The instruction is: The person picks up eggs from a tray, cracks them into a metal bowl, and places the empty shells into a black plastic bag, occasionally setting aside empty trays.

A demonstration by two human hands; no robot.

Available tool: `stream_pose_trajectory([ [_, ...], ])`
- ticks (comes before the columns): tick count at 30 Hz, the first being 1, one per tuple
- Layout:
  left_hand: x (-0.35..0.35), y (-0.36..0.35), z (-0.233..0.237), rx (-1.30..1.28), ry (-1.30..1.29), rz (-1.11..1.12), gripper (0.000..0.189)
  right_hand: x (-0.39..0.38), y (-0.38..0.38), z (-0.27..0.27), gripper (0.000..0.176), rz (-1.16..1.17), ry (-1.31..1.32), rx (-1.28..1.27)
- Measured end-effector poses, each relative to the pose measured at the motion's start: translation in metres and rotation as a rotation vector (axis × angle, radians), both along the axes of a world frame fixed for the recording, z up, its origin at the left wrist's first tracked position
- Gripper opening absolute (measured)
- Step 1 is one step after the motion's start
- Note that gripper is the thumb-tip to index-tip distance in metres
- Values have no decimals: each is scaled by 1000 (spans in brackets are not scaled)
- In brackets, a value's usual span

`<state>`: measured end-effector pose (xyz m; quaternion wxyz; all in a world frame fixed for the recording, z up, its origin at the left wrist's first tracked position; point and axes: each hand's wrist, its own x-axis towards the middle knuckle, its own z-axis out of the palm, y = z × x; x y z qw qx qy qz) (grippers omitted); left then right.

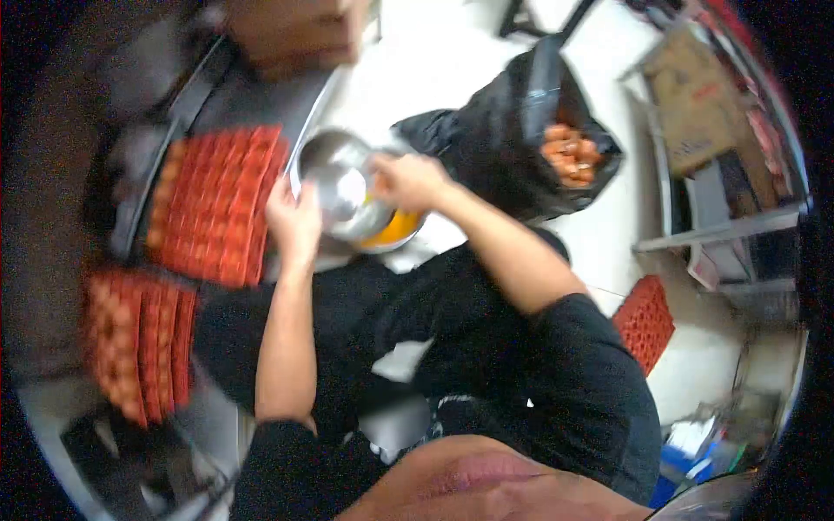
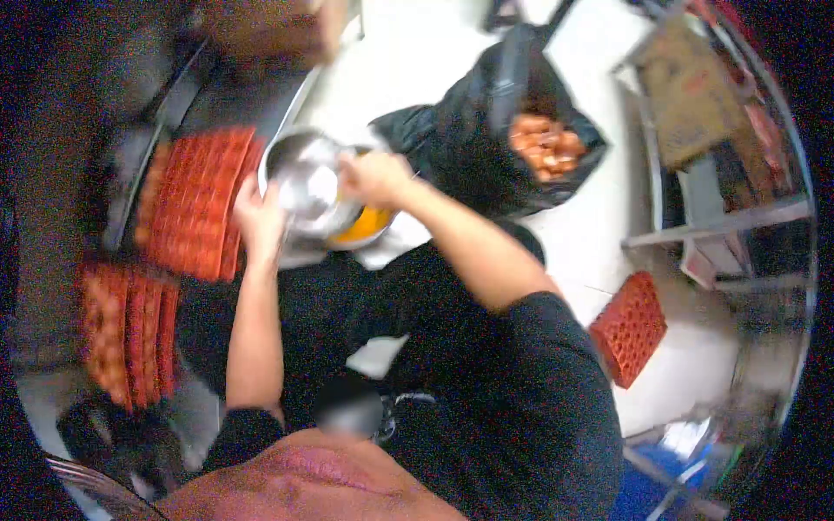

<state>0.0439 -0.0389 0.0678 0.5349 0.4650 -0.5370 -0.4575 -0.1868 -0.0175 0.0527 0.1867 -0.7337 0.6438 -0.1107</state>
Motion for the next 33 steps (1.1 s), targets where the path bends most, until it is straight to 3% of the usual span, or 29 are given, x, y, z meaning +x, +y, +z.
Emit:
stream_pose_trajectory([
  [1,-2,0,1,-9,-52,-1,14,5,1,17,39,-27,-52,58],
  [3,5,-8,-14,11,-97,-24,6,14,-4,3,40,-13,22,-19],
  [5,5,-12,-25,-25,-249,-23,4,21,-4,-15,27,17,-25,-100],
  [15,-5,8,-12,-48,-217,-38,6,34,4,-17,19,120,11,-12],
  [20,-10,15,-1,-55,-318,-1,12,32,5,-15,19,127,23,61],
  [33,-13,10,-15,-89,-268,6,18,31,-6,-24,18,164,-37,121],
])
